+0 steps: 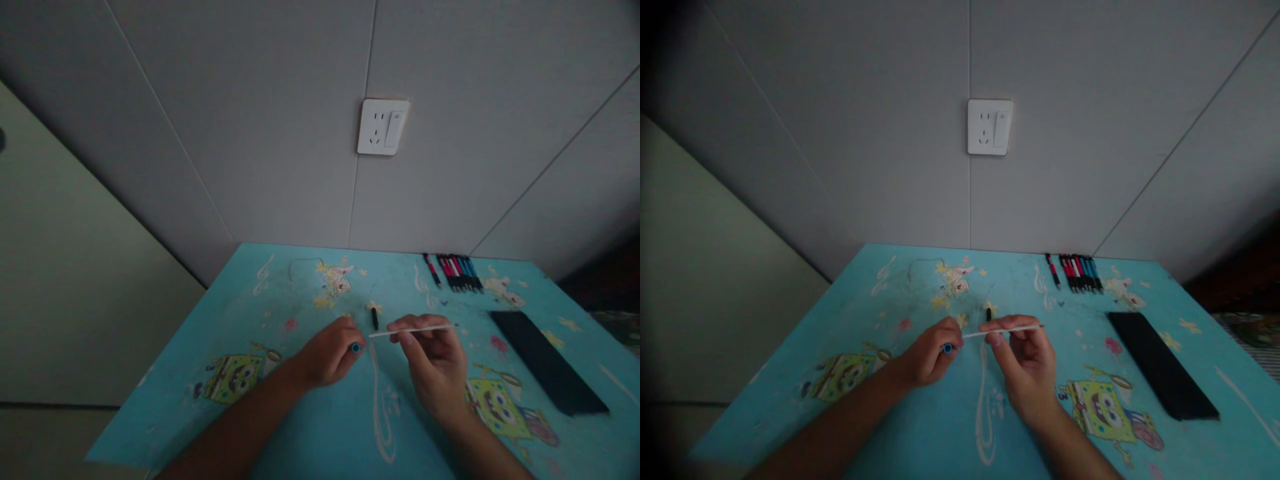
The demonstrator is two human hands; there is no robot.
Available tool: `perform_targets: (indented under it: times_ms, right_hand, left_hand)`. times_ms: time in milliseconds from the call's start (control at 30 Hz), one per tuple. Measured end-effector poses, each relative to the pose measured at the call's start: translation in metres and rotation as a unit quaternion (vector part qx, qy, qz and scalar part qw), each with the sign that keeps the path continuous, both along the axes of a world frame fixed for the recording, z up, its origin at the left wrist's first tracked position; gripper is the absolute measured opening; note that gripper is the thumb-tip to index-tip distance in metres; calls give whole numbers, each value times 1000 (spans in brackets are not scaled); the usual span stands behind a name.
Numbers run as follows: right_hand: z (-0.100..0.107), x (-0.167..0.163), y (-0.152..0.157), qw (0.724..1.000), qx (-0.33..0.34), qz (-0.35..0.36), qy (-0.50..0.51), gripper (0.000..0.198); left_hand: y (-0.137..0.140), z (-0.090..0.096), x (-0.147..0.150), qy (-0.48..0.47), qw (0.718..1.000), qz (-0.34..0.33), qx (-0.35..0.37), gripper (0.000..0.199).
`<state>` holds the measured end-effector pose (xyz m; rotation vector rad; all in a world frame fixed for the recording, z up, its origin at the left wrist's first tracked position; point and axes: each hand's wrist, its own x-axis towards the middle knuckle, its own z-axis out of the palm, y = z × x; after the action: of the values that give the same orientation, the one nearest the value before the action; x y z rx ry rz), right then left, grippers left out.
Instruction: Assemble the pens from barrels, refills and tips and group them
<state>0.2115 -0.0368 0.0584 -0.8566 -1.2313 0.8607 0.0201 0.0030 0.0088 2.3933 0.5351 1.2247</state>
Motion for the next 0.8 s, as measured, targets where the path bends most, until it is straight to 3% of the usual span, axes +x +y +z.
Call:
perform_targets:
  times_ms: [200,333,500,700,800]
  right_hand:
    - [2,-4,-9,997,54,45,-28,18]
    - [0,-6,-3,992,56,53,-102,21]
    - [-2,-6,9,972,15,14,-235,10]
    - [-12,2,15,956,-49,-18,-288,37]
    - [-20,5,18,934,-58,-43,-349,49]
  left_hand:
    - [-1,1,1,35,999,21,5,14]
    - [-1,2,2,60,996,64,15,20]
    - [0,1,9,121,985,96,-70,22]
    - [-2,5,16,107,983,97,-112,24]
    - [-5,9,17,103,980,100,-139,22]
